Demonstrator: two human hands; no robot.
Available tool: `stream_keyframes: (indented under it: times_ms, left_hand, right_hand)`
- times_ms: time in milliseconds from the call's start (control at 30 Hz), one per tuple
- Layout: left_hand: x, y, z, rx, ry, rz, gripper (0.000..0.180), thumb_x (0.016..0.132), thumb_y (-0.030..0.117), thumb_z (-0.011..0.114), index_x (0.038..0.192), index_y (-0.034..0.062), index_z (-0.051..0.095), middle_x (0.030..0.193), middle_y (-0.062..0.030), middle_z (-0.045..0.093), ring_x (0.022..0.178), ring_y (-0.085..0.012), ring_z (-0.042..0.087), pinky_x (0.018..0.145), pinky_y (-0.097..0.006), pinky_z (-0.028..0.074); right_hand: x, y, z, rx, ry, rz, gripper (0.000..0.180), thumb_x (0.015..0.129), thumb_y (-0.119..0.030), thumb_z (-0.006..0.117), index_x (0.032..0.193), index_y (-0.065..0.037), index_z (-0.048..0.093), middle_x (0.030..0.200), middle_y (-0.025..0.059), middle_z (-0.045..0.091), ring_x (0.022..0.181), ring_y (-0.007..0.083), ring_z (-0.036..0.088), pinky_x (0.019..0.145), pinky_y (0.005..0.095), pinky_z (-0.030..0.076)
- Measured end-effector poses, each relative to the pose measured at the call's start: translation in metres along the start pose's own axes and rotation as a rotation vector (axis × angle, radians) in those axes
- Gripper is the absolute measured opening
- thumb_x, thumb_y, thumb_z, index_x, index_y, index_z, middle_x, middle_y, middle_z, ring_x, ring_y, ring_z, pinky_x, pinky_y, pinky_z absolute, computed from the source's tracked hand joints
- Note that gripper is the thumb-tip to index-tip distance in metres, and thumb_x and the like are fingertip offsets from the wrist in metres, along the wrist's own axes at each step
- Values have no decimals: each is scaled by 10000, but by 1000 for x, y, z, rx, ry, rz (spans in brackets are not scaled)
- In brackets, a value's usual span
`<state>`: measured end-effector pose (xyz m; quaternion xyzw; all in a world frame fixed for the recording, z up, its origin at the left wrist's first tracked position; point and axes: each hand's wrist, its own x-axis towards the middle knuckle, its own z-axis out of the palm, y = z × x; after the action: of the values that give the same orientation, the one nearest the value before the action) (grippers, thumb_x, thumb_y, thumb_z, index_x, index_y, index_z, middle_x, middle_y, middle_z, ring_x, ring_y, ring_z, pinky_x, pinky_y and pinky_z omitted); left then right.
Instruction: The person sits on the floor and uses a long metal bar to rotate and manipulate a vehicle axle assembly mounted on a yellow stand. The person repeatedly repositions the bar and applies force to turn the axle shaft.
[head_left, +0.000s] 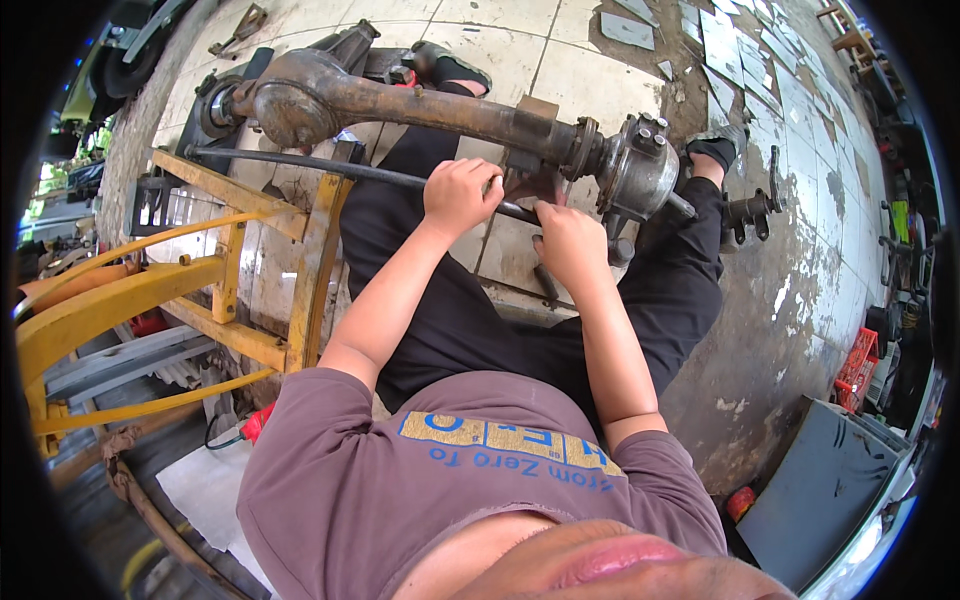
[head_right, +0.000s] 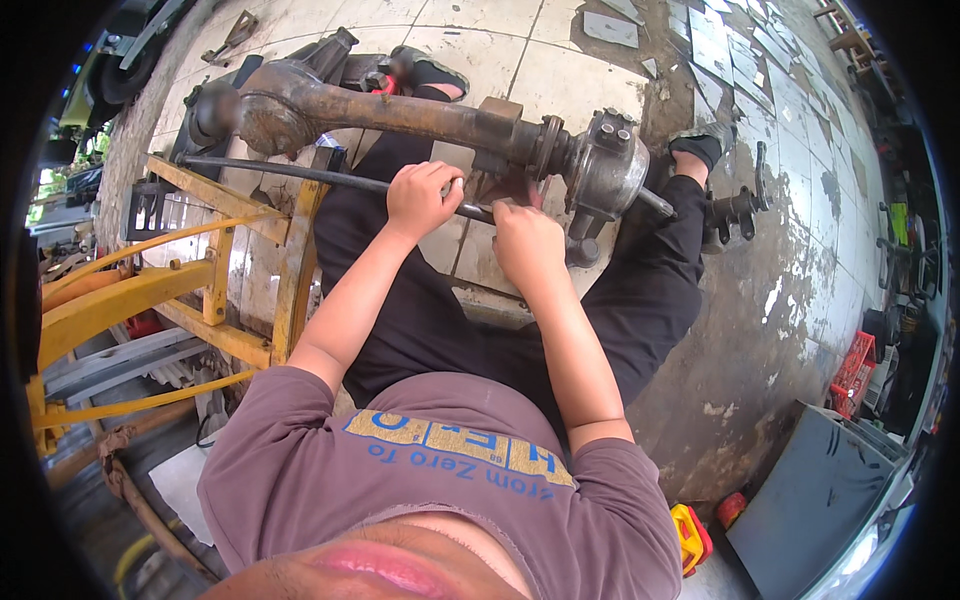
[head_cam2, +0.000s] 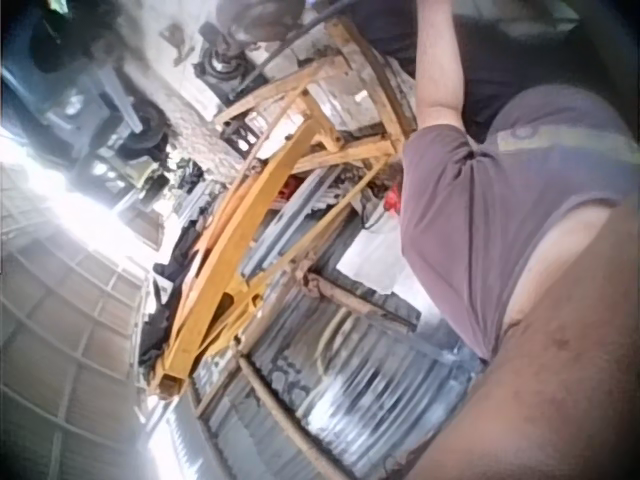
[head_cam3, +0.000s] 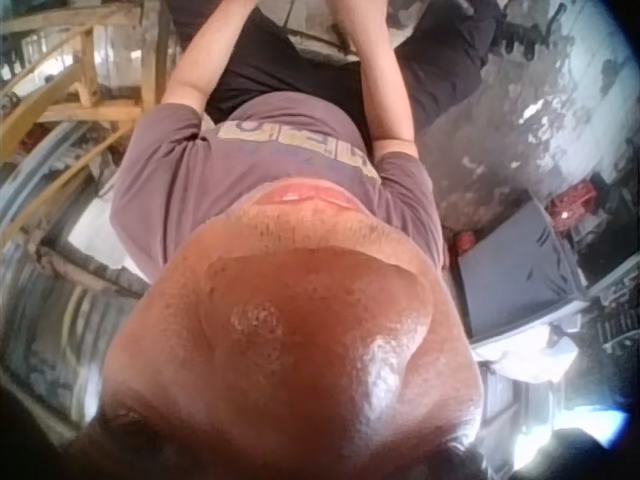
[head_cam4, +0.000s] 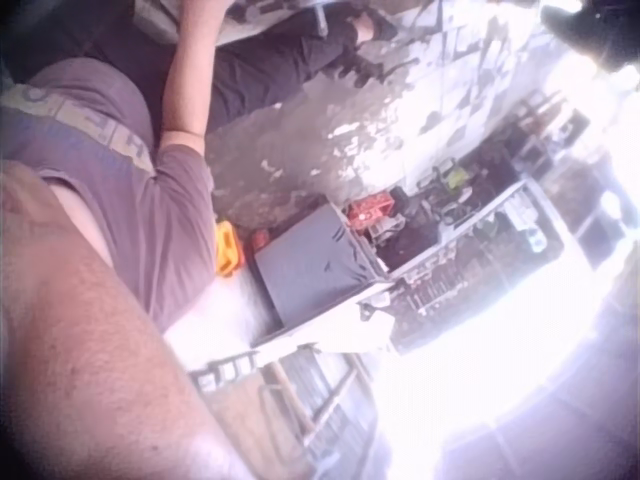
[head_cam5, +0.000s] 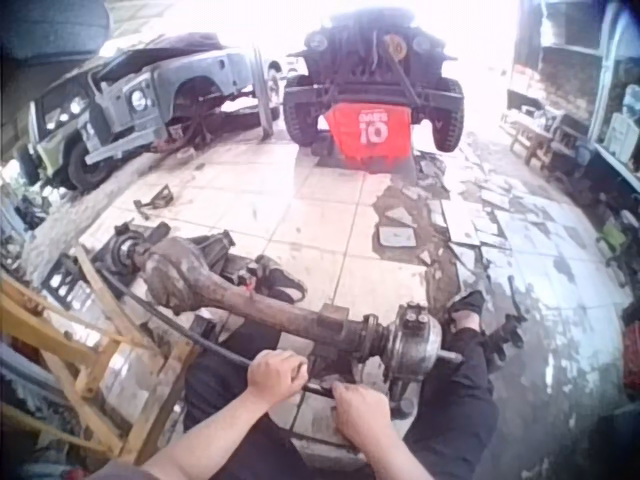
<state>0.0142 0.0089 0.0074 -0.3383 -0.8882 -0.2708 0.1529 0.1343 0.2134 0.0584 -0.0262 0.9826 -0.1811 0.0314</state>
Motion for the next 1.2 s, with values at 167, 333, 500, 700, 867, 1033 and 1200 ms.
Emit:
stream_keyframes:
  times_ms: [167,333,500,700,867,1033,1200]
  left_hand:
    - [1,2,2,-18,6,-2,61,925,192,754,936,147,794,891,-13,768,845,-258,746,824,-423,569]
    - [4,6,1,-18,-7,15,62,926,191,751,936,146,793,888,-18,765,849,-260,747,827,-423,571]
    - [5,6,-1,-28,-10,7,65,929,196,747,932,147,789,884,-19,761,851,-259,747,829,-422,572]
    - [2,3,-1,-21,6,-1,57,926,191,749,930,149,787,887,-18,761,850,-256,747,824,-411,569]
    - [3,2,0,-12,3,3,54,925,194,752,928,151,785,894,-14,765,853,-254,745,824,-414,567]
    - [6,6,1,-17,0,4,84,928,221,745,906,156,794,889,-16,774,853,-254,754,825,-413,570]
    - [7,7,2,-14,-12,9,89,929,224,744,903,152,790,891,-17,774,858,-252,756,821,-416,567]
  right_hand:
    - [2,7,11,-43,-29,43,319,829,-144,843,1120,-85,725,1003,138,805,1004,379,795,841,520,635]
    - [3,19,26,-36,-58,79,324,836,-144,837,1138,-95,732,1009,138,802,1028,380,789,853,522,631]
    - [2,12,17,13,-14,69,310,848,-167,848,1123,-87,731,1037,143,802,1025,383,789,854,525,632]
    - [1,5,8,33,43,24,291,852,-168,842,1109,-86,731,1037,139,804,1005,385,791,840,525,633]
    - [1,5,10,-1,35,12,287,849,-156,829,1110,-89,729,1011,133,801,1000,379,789,842,517,631]
    - [3,13,24,-57,74,14,125,887,-82,733,1011,-78,721,951,126,802,938,339,806,792,486,651]
    - [5,19,29,-68,-73,81,350,848,-178,841,1165,-90,720,1064,122,801,1038,372,786,848,518,631]
